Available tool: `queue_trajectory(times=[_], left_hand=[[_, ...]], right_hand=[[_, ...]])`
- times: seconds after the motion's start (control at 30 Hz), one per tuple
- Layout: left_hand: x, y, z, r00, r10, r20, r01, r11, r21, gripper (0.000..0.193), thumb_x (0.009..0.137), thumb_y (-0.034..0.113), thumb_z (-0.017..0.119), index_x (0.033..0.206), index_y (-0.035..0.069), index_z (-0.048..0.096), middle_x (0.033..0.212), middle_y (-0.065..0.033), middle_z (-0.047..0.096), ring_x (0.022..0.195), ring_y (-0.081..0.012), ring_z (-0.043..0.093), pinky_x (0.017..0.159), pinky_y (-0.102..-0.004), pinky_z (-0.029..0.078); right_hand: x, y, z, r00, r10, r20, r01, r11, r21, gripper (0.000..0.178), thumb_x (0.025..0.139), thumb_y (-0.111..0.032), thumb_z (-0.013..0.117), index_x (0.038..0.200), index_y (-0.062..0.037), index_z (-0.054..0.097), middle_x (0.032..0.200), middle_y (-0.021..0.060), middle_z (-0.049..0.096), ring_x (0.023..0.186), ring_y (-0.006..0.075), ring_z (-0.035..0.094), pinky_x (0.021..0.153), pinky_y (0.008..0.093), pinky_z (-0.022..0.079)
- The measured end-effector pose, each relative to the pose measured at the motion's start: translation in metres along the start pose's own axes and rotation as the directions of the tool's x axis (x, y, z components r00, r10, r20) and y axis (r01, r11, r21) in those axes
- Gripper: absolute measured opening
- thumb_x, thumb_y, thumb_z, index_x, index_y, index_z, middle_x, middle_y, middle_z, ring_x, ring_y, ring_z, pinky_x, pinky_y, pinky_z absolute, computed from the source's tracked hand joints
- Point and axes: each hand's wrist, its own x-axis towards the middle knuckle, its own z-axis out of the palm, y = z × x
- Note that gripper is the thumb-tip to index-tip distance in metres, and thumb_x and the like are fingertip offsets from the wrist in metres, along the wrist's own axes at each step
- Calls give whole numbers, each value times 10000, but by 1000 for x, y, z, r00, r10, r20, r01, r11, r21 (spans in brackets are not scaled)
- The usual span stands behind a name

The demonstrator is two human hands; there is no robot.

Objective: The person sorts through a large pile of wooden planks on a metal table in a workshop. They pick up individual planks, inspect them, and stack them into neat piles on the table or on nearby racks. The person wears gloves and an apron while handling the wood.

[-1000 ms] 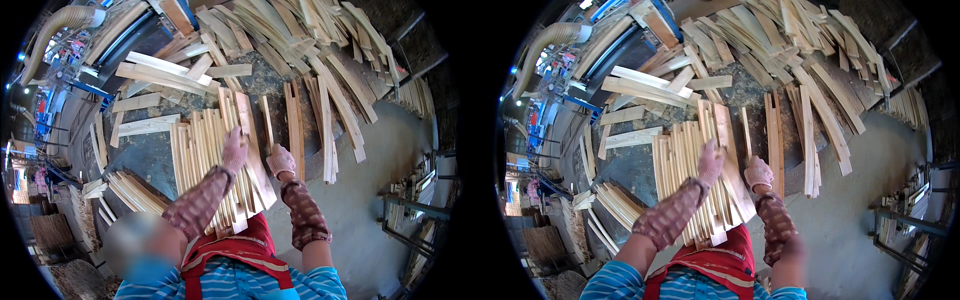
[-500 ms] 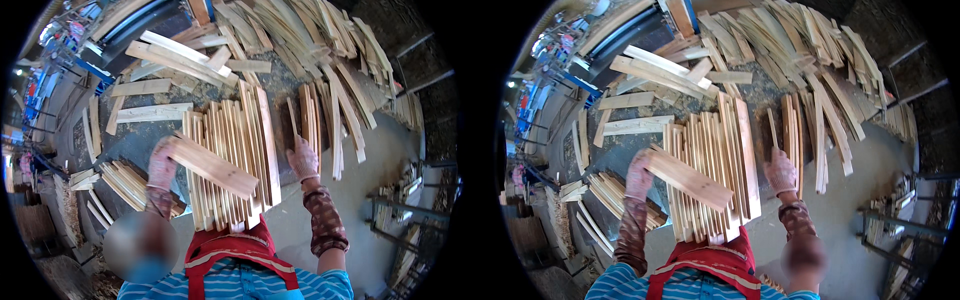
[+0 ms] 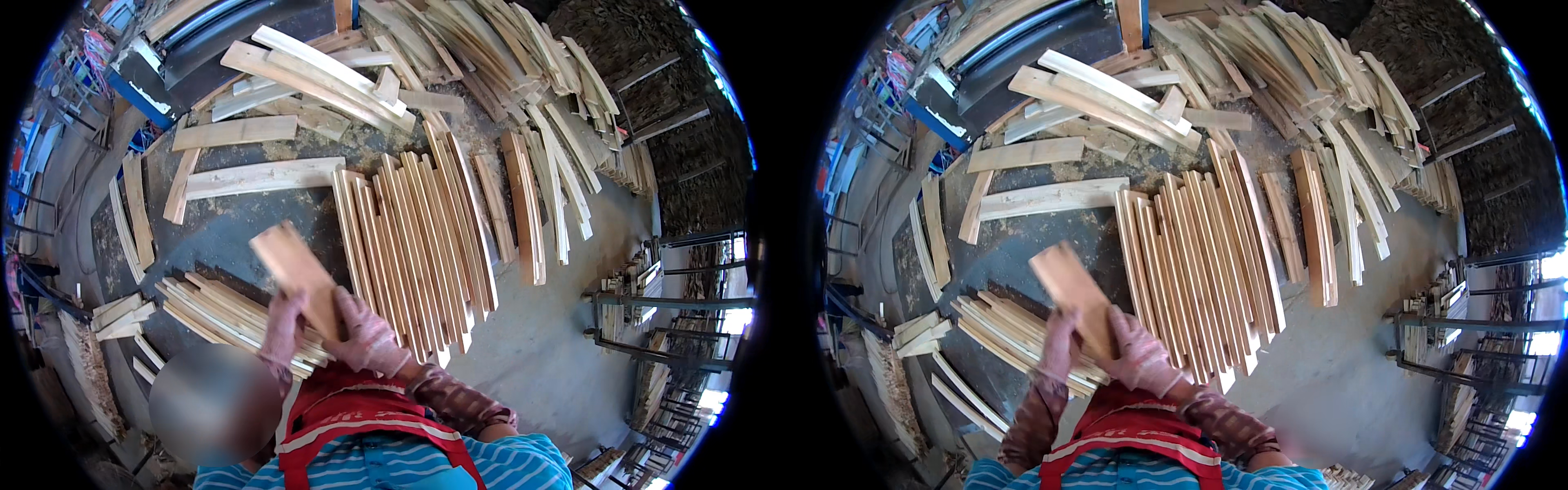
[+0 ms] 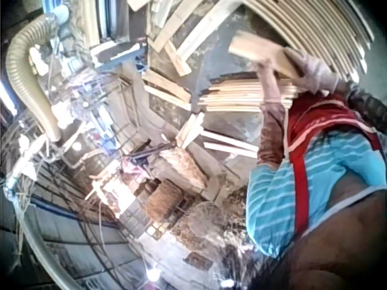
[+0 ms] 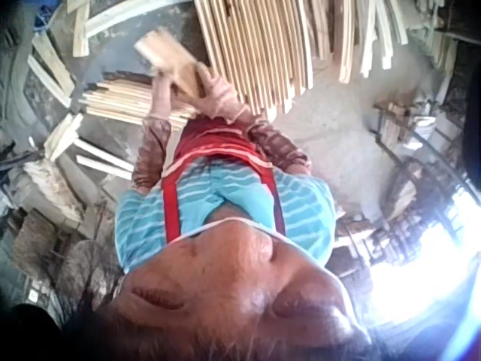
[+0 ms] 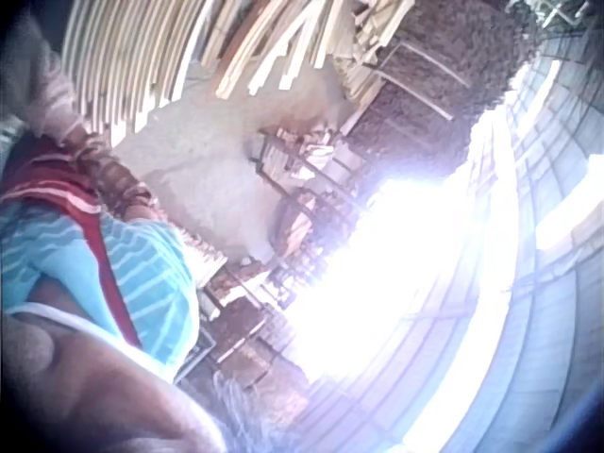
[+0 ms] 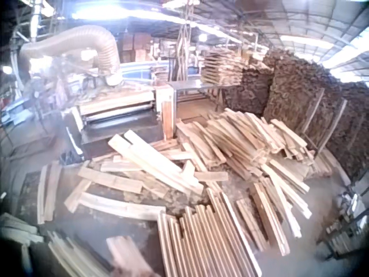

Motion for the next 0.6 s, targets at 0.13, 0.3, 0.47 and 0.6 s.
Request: queue_trajectory(times=[0.13,0.3,0.47,0.6], left_hand=[[1,10,-72,985,-135,-106,141,989,51,494,903,215,681,1320,-33,585,1237,-128,640,1079,-235,652,897,-374,574],[111,80,-309,915,231,-330,-80,908,412,392,913,219,741,1212,-13,640,1046,-42,666,881,-162,625,727,-322,552],[158,270,-393,556,638,-533,230,499,836,416,916,203,642,1285,21,583,950,-56,628,810,-195,596,736,-344,526],[213,301,-329,542,749,-382,-278,589,759,272,922,172,625,1147,22,602,919,-57,591,819,-205,607,733,-372,534]], right_hand=[[54,-15,5,980,-135,147,150,984,-97,776,919,-521,648,1492,-47,426,1422,215,544,1218,395,606,1036,442,507],[161,78,-61,804,-223,-552,79,959,-273,487,898,-430,704,1242,-86,673,1306,177,651,1082,357,674,888,450,568],[272,140,-187,766,-109,-634,-299,812,-501,397,841,-404,697,1158,-166,668,1312,187,589,1157,386,553,987,506,457],[323,185,-222,714,-182,-676,-418,663,-621,468,877,-416,651,1192,-70,645,1366,169,551,1299,370,480,1118,573,338]])
